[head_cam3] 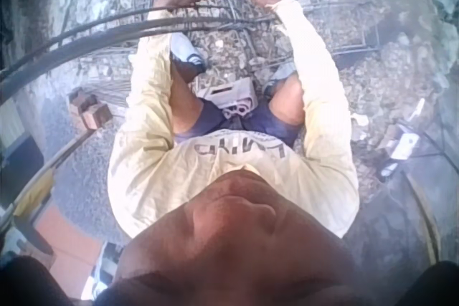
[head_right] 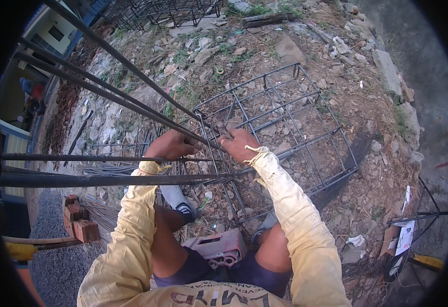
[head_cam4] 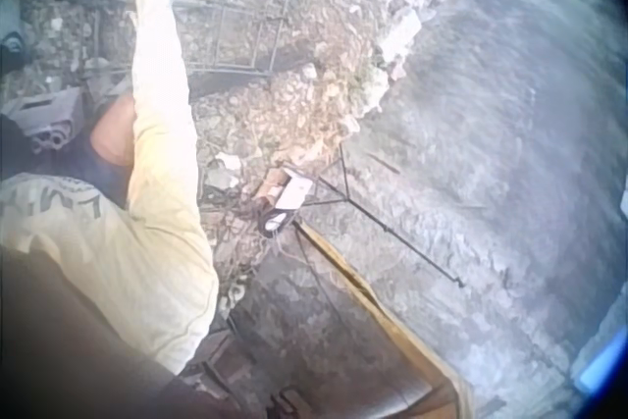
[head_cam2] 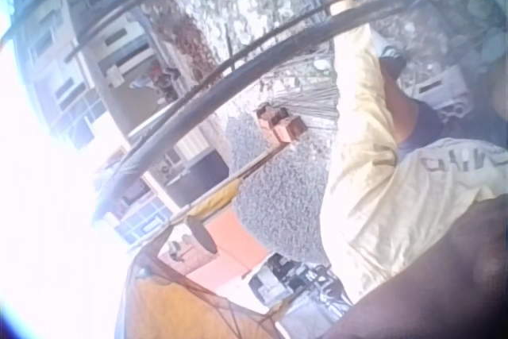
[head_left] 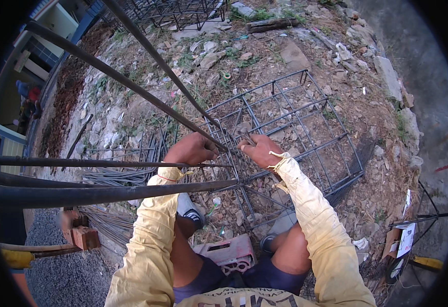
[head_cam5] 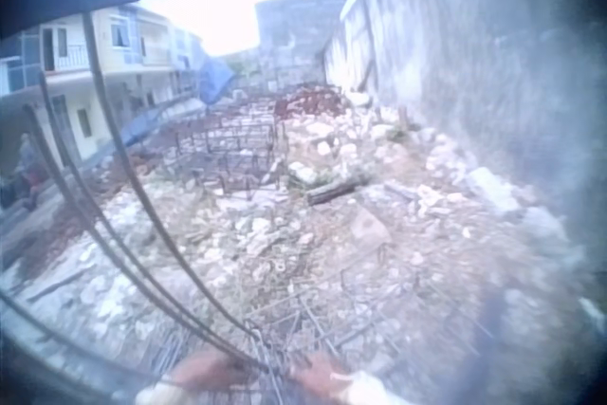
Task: The person sits on the ground and uses pliers to tie wire around intersecting rebar rods, securing them into a cage-like structure. The person repeatedly wraps and twists wire to fasten the joints of the rebar framework.
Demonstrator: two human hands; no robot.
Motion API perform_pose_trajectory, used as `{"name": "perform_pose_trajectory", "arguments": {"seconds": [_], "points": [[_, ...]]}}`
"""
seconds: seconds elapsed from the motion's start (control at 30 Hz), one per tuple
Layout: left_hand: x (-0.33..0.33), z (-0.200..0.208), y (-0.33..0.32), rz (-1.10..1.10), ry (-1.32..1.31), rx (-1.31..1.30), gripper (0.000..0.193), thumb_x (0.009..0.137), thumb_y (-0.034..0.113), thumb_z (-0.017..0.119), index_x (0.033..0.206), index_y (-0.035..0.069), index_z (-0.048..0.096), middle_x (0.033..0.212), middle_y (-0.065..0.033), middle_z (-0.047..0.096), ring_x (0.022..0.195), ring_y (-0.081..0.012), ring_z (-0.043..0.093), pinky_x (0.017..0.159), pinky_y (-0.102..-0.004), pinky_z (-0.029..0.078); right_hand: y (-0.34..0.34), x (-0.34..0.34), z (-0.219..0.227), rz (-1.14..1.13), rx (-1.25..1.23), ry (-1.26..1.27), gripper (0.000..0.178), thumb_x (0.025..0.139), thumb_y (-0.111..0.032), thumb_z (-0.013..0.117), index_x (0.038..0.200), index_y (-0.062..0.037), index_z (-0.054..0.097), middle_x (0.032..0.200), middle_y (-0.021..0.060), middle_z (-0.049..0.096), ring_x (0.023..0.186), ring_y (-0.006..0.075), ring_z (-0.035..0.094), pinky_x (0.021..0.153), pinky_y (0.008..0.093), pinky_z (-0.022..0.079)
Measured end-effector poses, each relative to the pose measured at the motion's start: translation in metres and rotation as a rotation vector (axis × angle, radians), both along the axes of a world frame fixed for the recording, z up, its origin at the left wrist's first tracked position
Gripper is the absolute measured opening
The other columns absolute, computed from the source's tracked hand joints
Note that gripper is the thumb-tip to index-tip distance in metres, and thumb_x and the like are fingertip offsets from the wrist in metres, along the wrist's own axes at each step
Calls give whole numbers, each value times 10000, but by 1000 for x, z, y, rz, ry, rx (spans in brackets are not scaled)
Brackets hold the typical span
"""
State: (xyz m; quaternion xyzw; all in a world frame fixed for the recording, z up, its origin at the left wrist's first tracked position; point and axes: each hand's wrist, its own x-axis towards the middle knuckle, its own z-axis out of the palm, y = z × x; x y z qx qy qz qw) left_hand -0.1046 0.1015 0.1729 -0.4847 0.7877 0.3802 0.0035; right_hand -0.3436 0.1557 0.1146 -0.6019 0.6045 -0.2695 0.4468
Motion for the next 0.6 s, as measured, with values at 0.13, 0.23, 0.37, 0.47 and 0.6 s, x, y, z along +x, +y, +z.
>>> {"name": "perform_pose_trajectory", "arguments": {"seconds": [0.13,0.23,0.37,0.47,0.6], "points": [[-7,-6,0,40,129,332,211,817,164,714,984,39,748,856,-46,738,718,-115,642,667,-299,515,8,4,4,-12,-25,-16,411,843,-368,648,971,22,680,834,244,675,810,378,663,750,420,497],[-3,-11,-3,87,230,479,202,869,142,680,1031,33,733,856,-21,723,725,-83,626,664,-251,513,15,13,1,1,-65,-106,432,819,-366,678,981,35,668,855,236,677,827,358,668,762,408,499],[-1,-18,-7,58,249,541,224,900,130,655,1085,14,705,902,-34,723,741,-96,639,666,-238,521,19,15,2,15,-103,-63,419,799,-319,696,1019,35,661,904,212,693,875,332,672,787,390,499],[-1,-24,-8,48,199,488,234,897,128,666,1088,-4,693,926,-52,724,767,-118,650,666,-245,521,22,16,11,3,-82,-74,404,804,-300,685,1039,27,669,907,211,696,871,331,673,786,389,500],[0,-23,-11,-57,82,154,215,833,125,704,1035,54,728,870,-60,728,739,-140,665,665,-301,527,23,17,19,-6,-43,-58,384,814,-289,674,1050,13,684,903,209,699,851,325,676,778,392,502]]}}
